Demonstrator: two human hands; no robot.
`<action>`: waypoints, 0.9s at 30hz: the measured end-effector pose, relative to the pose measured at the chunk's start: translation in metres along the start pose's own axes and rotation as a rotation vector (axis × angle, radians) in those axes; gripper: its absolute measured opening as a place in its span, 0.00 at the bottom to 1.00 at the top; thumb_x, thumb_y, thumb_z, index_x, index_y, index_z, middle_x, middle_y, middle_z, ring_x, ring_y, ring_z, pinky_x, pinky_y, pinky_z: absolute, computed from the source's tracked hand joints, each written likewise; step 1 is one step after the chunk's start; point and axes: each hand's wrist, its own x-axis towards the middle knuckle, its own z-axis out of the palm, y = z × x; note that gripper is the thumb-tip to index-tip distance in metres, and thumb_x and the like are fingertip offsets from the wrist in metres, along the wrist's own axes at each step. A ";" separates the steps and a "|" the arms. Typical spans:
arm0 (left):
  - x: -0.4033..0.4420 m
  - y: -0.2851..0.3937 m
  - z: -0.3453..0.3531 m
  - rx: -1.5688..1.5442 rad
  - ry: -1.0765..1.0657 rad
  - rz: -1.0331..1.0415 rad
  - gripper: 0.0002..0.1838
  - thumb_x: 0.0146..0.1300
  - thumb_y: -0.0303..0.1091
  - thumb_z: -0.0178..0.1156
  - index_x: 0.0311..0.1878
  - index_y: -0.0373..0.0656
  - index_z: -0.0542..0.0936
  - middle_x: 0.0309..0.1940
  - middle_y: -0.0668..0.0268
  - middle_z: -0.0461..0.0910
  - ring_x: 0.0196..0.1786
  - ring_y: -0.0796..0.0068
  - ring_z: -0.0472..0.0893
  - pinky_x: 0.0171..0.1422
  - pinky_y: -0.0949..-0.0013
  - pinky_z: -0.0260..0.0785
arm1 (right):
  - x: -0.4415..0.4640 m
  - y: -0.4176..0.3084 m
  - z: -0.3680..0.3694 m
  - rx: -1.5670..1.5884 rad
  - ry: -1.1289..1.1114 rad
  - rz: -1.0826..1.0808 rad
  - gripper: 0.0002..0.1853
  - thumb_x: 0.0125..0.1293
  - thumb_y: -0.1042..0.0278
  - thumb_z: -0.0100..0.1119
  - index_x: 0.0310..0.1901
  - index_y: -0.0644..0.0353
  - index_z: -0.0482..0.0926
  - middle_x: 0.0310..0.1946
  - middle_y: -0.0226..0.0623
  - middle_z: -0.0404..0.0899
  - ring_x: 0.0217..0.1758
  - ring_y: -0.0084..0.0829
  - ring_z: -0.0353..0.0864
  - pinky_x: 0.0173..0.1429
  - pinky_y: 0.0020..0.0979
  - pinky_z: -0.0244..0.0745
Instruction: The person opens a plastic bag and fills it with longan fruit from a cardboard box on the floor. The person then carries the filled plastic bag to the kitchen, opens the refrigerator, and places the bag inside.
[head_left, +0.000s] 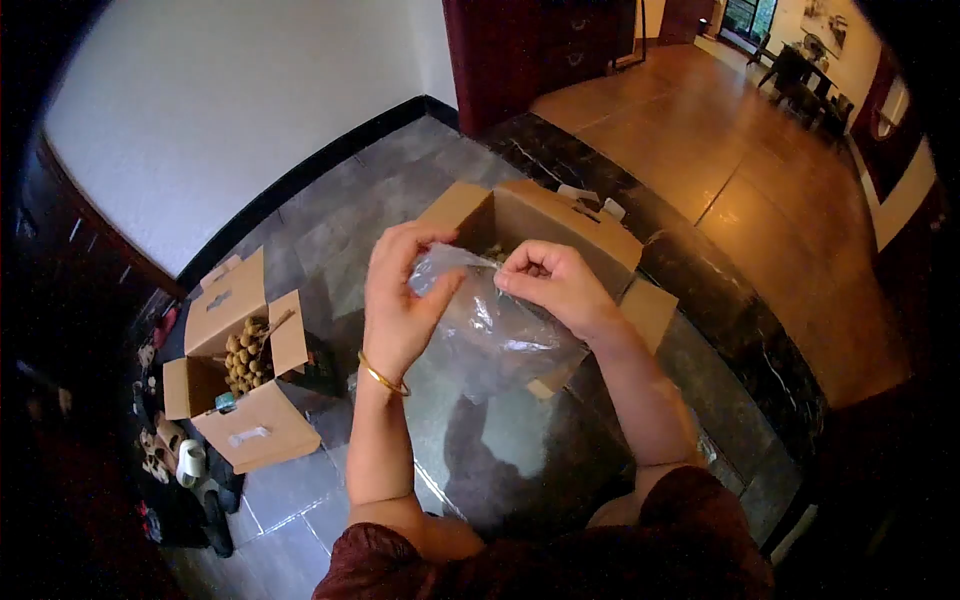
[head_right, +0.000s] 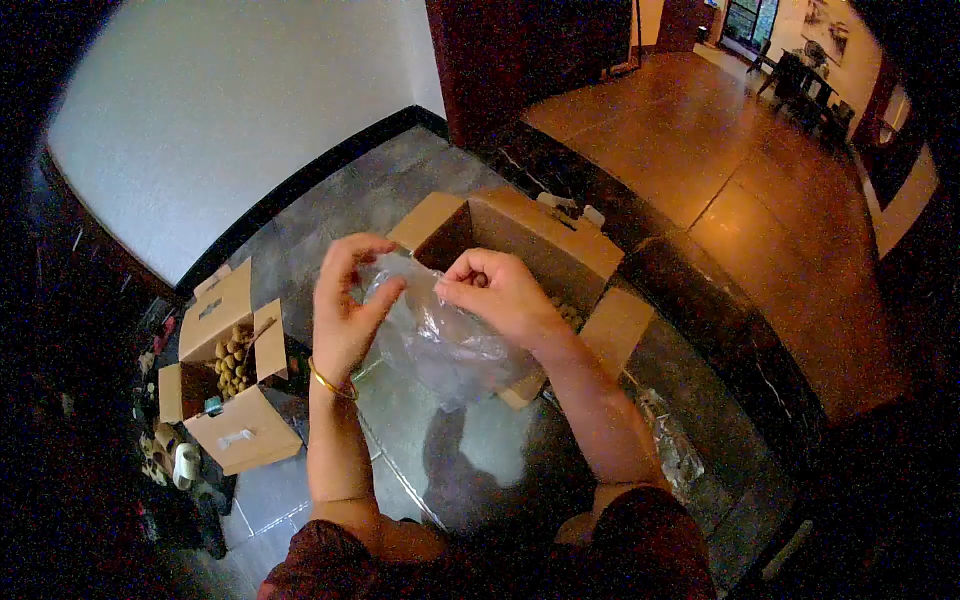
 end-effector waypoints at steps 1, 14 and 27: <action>-0.003 0.002 -0.001 -0.060 0.039 -0.099 0.12 0.51 0.24 0.66 0.39 0.40 0.75 0.33 0.71 0.74 0.35 0.84 0.71 0.40 0.79 0.65 | 0.002 0.003 0.000 0.099 0.004 -0.038 0.06 0.61 0.69 0.61 0.36 0.61 0.78 0.32 0.28 0.77 0.34 0.16 0.74 0.39 0.20 0.69; -0.008 -0.005 0.020 -0.580 -0.314 -0.378 0.08 0.59 0.28 0.64 0.34 0.42 0.72 0.27 0.74 0.74 0.30 0.86 0.72 0.33 0.81 0.66 | 0.008 0.026 0.013 0.880 -0.180 0.133 0.05 0.64 0.69 0.59 0.37 0.58 0.73 0.36 0.32 0.78 0.41 0.25 0.77 0.51 0.29 0.73; -0.007 -0.066 0.005 -1.364 0.230 -0.738 0.10 0.72 0.35 0.45 0.42 0.38 0.72 0.41 0.57 0.79 0.48 0.63 0.82 0.51 0.66 0.79 | 0.023 0.047 -0.048 1.413 0.202 -0.093 0.11 0.68 0.65 0.51 0.42 0.66 0.73 0.39 0.39 0.78 0.50 0.34 0.76 0.62 0.40 0.69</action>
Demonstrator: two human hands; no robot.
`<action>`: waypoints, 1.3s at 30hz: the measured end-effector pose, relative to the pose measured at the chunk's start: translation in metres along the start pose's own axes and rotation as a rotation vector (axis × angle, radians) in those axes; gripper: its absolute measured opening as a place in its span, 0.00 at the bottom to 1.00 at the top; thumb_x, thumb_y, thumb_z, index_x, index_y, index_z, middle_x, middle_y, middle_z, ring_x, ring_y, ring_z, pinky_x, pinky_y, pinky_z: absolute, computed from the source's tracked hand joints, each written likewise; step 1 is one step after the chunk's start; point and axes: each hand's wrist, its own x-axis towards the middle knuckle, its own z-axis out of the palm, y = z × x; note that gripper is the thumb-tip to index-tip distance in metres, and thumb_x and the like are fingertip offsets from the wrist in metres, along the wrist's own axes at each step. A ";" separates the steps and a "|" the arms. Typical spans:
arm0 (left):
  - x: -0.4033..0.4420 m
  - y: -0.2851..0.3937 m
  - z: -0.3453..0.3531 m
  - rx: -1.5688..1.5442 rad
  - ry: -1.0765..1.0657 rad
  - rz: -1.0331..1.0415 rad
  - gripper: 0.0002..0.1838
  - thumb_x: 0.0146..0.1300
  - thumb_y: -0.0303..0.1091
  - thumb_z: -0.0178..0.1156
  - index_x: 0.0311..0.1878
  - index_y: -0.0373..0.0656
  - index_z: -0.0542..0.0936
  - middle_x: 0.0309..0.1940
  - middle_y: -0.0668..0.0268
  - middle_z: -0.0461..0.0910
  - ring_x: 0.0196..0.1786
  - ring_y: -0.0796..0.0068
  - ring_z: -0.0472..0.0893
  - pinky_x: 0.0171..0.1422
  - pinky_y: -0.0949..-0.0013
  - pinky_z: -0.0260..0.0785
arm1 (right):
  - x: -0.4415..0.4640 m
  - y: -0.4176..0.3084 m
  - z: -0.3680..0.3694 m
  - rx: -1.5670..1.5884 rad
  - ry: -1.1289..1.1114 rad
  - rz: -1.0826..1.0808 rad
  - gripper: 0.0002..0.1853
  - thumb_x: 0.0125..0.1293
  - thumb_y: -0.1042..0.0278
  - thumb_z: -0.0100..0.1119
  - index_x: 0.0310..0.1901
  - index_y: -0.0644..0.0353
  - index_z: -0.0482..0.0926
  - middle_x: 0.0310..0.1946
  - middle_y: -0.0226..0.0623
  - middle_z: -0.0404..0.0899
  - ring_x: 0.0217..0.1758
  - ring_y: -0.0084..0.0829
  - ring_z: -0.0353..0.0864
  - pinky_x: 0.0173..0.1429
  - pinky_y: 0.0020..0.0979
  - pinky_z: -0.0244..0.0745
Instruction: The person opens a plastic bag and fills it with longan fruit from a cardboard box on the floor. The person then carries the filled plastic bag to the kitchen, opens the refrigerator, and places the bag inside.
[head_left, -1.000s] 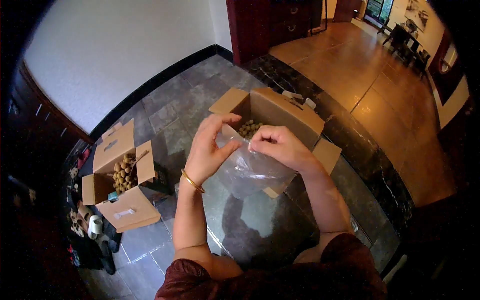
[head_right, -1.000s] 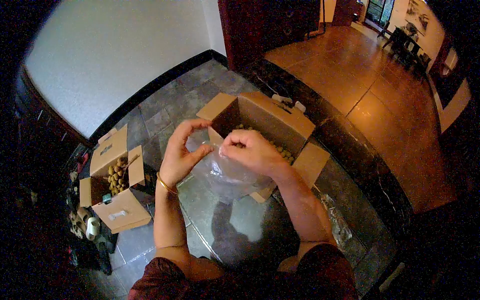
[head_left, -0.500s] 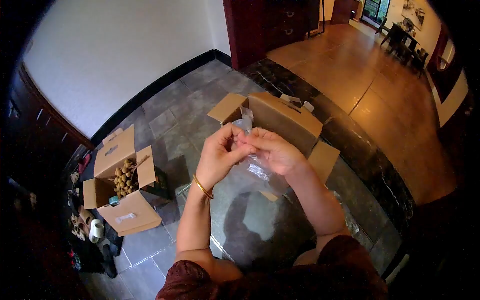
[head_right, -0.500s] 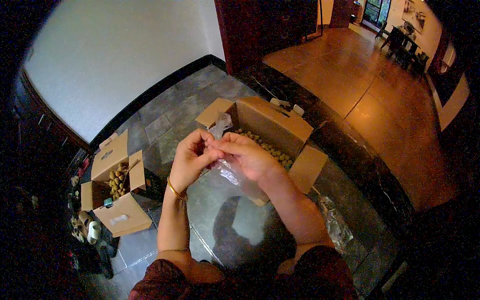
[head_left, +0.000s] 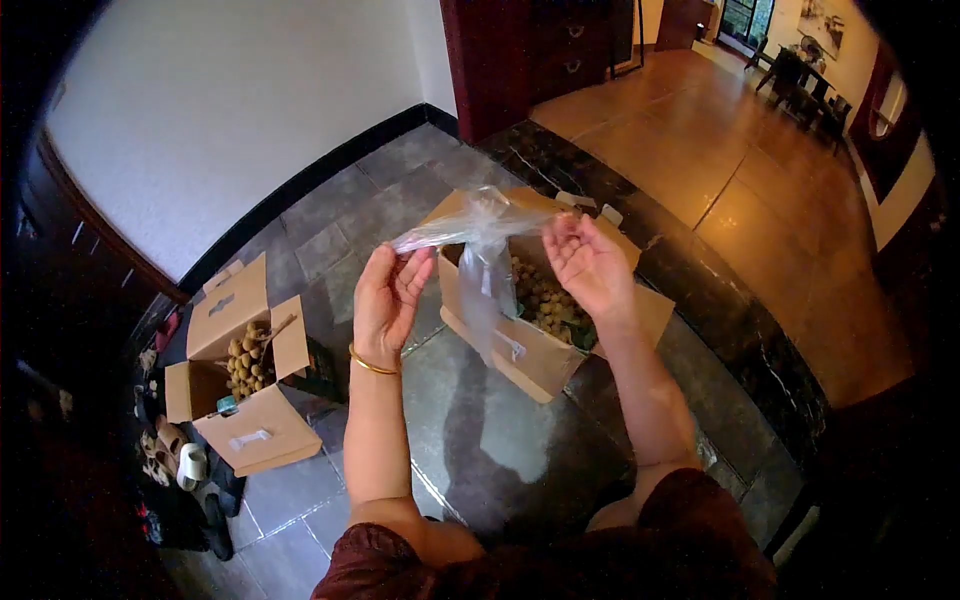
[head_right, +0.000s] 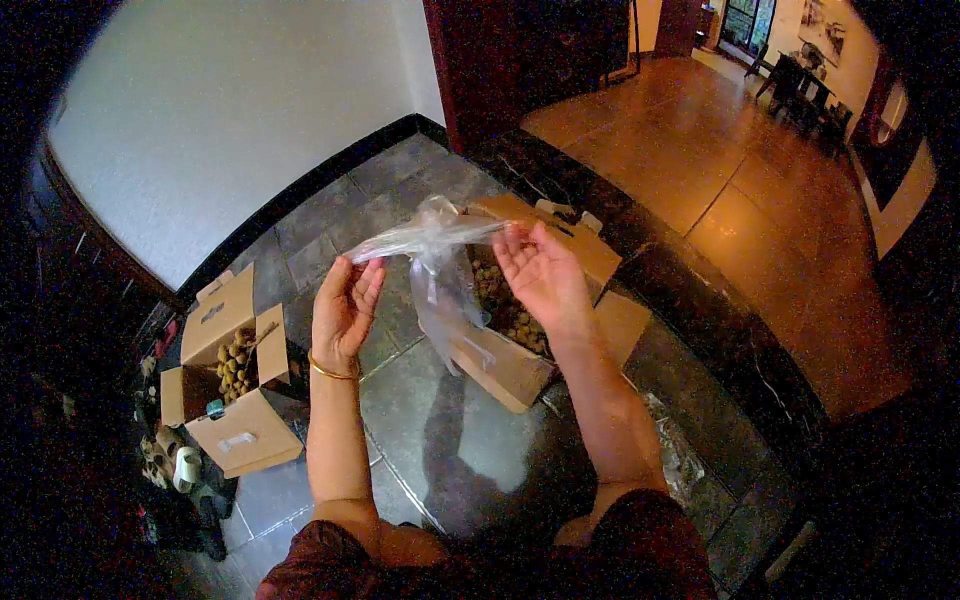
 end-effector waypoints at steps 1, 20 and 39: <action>0.001 0.000 -0.004 -0.066 -0.022 -0.016 0.10 0.71 0.34 0.48 0.43 0.38 0.73 0.43 0.57 0.79 0.47 0.64 0.81 0.51 0.66 0.78 | 0.000 -0.006 -0.004 -0.046 -0.033 0.056 0.16 0.68 0.58 0.50 0.44 0.66 0.73 0.39 0.40 0.78 0.49 0.35 0.77 0.60 0.39 0.71; -0.008 -0.027 0.021 0.611 -0.149 -0.082 0.13 0.64 0.36 0.55 0.48 0.43 0.69 0.26 0.69 0.72 0.25 0.79 0.73 0.30 0.74 0.69 | -0.012 0.041 0.012 -0.670 -0.085 0.102 0.07 0.63 0.72 0.53 0.42 0.60 0.73 0.35 0.32 0.78 0.38 0.22 0.77 0.44 0.23 0.73; 0.043 -0.028 -0.103 0.161 0.265 0.047 0.15 0.62 0.37 0.57 0.50 0.44 0.72 0.37 0.63 0.78 0.38 0.65 0.79 0.44 0.61 0.74 | -0.029 0.044 0.023 -1.487 -0.287 0.125 0.25 0.54 0.62 0.68 0.51 0.61 0.71 0.38 0.34 0.77 0.41 0.24 0.75 0.48 0.27 0.70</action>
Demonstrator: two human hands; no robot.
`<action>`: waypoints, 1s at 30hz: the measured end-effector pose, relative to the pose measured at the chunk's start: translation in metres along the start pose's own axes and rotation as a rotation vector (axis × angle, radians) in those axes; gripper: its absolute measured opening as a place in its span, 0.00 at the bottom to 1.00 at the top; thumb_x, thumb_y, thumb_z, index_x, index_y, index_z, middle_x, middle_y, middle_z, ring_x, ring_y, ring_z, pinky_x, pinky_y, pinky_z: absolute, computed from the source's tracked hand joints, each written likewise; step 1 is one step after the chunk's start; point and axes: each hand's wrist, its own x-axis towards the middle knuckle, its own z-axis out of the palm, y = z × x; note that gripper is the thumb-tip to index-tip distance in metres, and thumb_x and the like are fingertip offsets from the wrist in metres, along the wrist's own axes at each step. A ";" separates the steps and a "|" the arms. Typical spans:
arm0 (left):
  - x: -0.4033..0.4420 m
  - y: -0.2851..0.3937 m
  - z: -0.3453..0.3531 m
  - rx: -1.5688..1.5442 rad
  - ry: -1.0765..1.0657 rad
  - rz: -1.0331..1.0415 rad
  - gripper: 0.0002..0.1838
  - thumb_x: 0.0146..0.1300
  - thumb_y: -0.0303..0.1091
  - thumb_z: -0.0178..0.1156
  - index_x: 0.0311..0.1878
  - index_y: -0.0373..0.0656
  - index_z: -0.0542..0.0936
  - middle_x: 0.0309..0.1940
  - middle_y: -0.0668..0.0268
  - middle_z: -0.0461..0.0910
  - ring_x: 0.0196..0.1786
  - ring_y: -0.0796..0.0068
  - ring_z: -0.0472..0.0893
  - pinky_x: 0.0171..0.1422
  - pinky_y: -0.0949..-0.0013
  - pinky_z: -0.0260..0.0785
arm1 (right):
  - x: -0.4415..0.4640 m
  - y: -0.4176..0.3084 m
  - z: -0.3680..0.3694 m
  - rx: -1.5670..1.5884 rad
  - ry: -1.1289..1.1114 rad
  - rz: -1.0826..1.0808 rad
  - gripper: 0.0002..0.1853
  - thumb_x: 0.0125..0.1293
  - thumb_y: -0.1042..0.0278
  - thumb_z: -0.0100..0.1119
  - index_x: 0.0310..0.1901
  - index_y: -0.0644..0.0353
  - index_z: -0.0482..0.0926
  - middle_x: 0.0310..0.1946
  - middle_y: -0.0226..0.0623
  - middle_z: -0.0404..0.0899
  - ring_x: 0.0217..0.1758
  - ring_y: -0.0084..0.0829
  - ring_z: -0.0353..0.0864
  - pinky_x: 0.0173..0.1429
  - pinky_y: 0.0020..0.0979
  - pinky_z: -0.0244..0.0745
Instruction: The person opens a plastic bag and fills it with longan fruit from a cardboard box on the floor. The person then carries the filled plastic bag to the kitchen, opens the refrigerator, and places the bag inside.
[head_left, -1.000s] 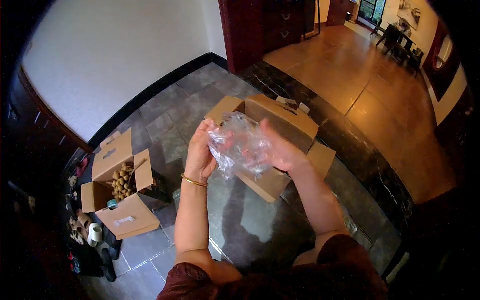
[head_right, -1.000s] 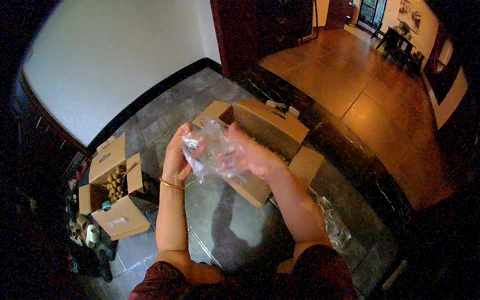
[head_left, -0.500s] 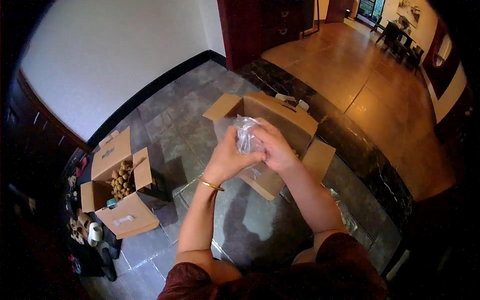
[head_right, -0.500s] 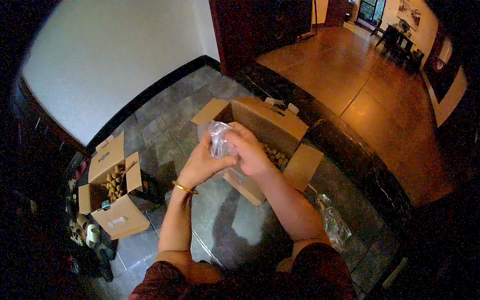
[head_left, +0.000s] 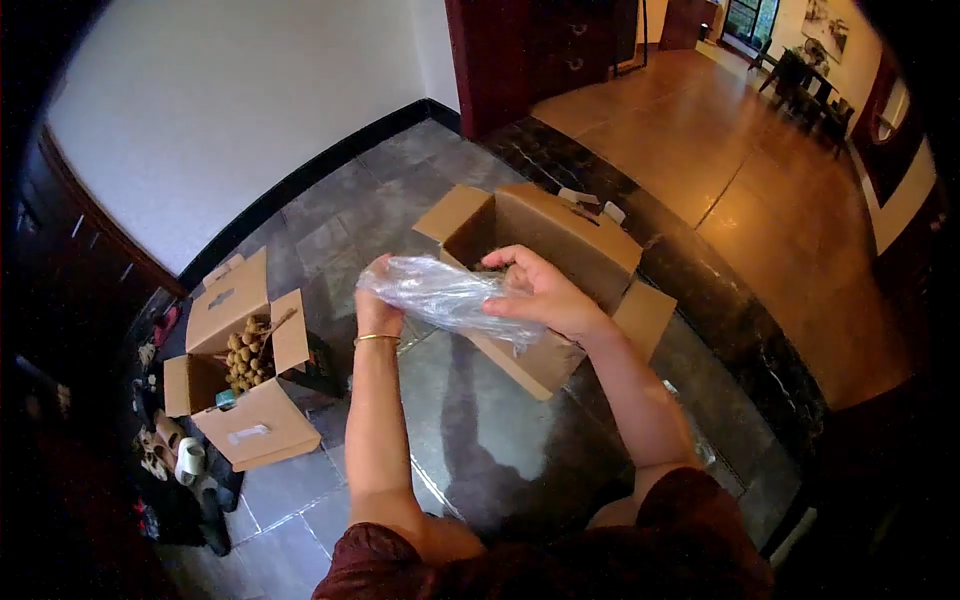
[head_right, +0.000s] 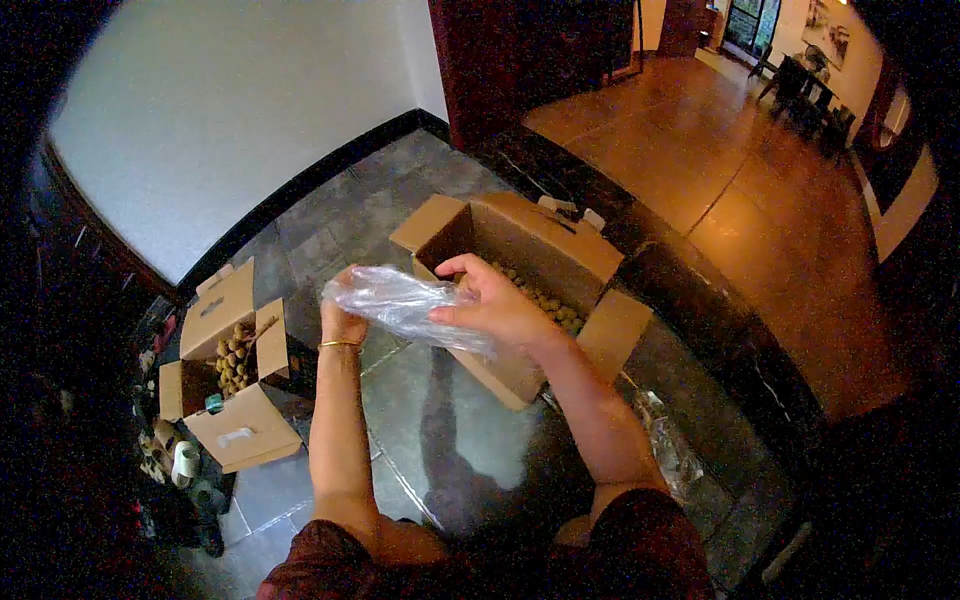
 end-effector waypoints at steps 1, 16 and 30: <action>-0.018 0.007 0.025 -0.032 -0.099 -0.092 0.18 0.63 0.41 0.57 0.53 0.43 0.72 0.39 0.62 0.77 0.40 0.65 0.79 0.46 0.61 0.74 | 0.003 0.008 0.001 -0.189 0.081 0.016 0.28 0.53 0.60 0.70 0.53 0.62 0.71 0.39 0.36 0.78 0.43 0.26 0.75 0.49 0.28 0.70; -0.064 0.000 0.085 1.096 -0.185 0.570 0.07 0.54 0.19 0.59 0.36 0.38 0.78 0.29 0.69 0.80 0.34 0.79 0.77 0.42 0.75 0.68 | 0.014 0.021 -0.042 0.922 0.393 -0.123 0.10 0.66 0.69 0.49 0.47 0.60 0.74 0.38 0.32 0.77 0.35 0.25 0.76 0.41 0.26 0.73; -0.070 -0.007 0.098 0.656 -0.388 0.367 0.07 0.56 0.24 0.58 0.38 0.38 0.80 0.29 0.72 0.77 0.34 0.80 0.75 0.41 0.79 0.67 | 0.007 0.022 -0.017 0.102 0.278 -0.090 0.17 0.56 0.69 0.59 0.47 0.65 0.77 0.38 0.38 0.80 0.42 0.25 0.77 0.49 0.31 0.73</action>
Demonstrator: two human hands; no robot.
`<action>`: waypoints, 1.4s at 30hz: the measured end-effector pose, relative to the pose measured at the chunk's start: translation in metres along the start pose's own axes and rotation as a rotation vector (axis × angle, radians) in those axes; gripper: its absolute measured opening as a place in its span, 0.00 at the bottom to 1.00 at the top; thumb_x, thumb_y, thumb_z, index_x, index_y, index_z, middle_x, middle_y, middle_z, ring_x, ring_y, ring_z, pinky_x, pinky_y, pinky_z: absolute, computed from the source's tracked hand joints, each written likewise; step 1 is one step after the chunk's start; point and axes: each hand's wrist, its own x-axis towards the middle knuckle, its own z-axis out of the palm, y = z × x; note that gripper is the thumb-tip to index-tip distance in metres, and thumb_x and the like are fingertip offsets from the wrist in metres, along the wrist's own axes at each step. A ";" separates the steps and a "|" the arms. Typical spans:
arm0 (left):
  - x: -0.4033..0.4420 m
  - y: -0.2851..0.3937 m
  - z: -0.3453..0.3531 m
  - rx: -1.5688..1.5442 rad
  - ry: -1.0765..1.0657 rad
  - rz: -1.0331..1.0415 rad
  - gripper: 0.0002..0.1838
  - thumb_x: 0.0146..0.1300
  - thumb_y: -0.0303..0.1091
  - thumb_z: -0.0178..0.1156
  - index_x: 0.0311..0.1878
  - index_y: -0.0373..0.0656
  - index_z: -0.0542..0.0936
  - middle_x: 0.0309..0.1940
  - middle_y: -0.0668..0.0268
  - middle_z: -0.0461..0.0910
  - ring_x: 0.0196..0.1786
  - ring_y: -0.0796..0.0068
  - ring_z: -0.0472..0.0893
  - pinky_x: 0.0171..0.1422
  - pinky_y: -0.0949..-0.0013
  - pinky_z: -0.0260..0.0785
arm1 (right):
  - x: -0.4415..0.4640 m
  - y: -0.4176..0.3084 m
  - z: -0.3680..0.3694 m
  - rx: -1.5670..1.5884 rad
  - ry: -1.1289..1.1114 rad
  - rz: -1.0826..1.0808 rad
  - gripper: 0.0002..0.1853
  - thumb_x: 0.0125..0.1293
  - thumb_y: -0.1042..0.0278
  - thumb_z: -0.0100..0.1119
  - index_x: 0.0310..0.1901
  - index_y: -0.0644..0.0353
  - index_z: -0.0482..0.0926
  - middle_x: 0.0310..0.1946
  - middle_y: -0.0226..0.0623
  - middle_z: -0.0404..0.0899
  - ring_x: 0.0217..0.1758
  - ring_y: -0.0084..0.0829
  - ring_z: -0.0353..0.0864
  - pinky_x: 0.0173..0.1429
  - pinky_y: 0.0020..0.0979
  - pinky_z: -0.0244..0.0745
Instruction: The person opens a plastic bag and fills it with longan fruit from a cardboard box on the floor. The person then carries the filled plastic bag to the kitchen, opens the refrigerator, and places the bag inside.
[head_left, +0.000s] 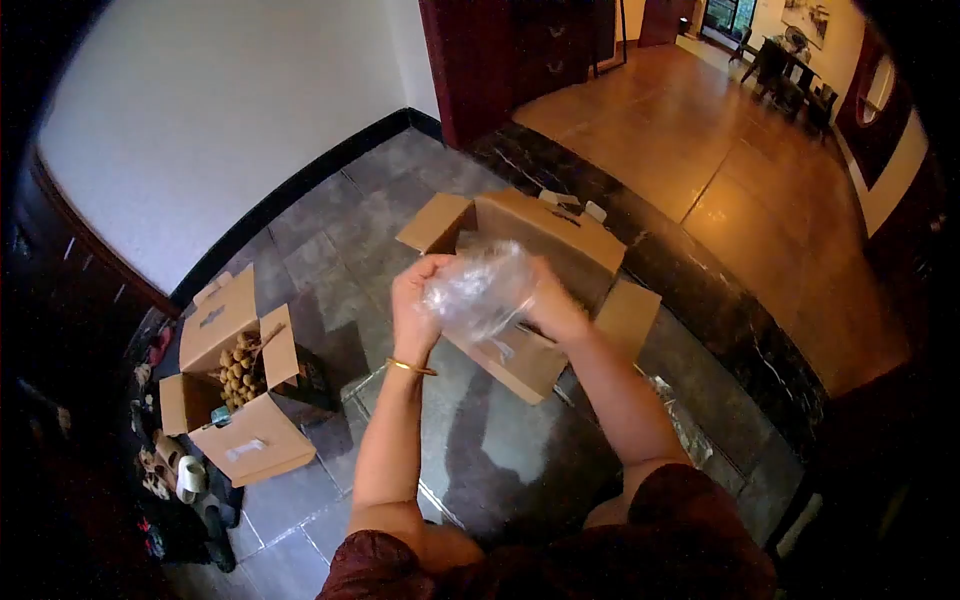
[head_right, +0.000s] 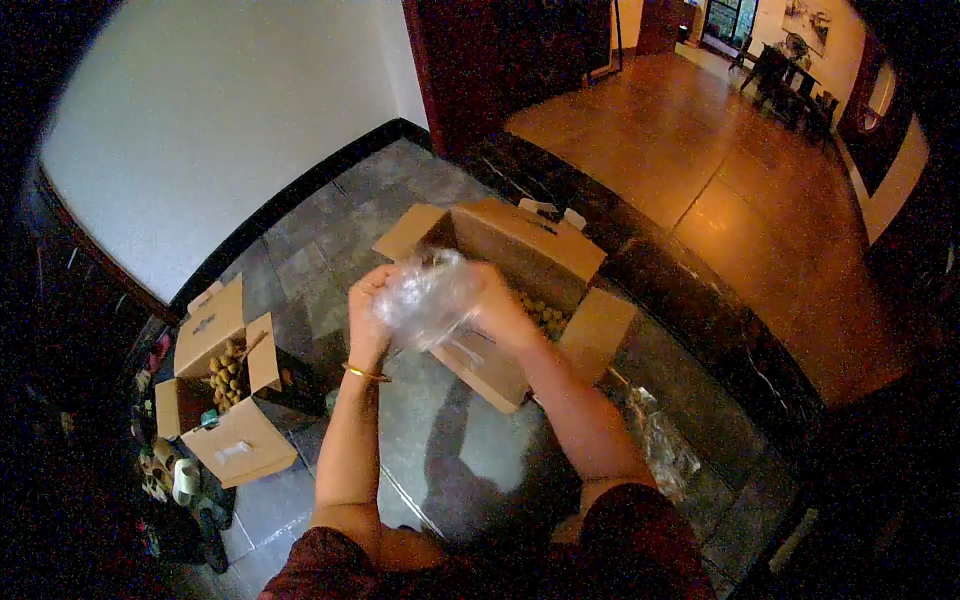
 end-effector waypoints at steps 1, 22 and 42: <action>-0.001 -0.007 -0.007 0.146 0.111 -0.003 0.08 0.54 0.24 0.60 0.38 0.38 0.80 0.27 0.73 0.75 0.33 0.80 0.74 0.39 0.80 0.66 | 0.003 0.006 -0.007 0.198 0.126 0.026 0.14 0.57 0.70 0.56 0.44 0.64 0.78 0.35 0.38 0.80 0.40 0.25 0.78 0.48 0.31 0.74; -0.006 -0.004 -0.044 0.684 0.260 0.226 0.12 0.65 0.38 0.53 0.31 0.40 0.76 0.21 0.62 0.76 0.25 0.62 0.73 0.29 0.65 0.64 | -0.015 -0.017 0.075 -0.536 0.057 -0.706 0.04 0.58 0.76 0.56 0.35 0.62 0.74 0.29 0.41 0.76 0.34 0.36 0.79 0.40 0.32 0.73; 0.004 -0.053 -0.103 -0.516 0.174 -0.487 0.13 0.68 0.36 0.47 0.45 0.44 0.80 0.16 0.82 0.59 0.17 0.91 0.54 0.19 0.83 0.45 | 0.016 0.102 0.118 -0.712 -0.816 0.208 0.14 0.65 0.69 0.50 0.50 0.62 0.76 0.39 0.39 0.80 0.42 0.28 0.78 0.48 0.32 0.74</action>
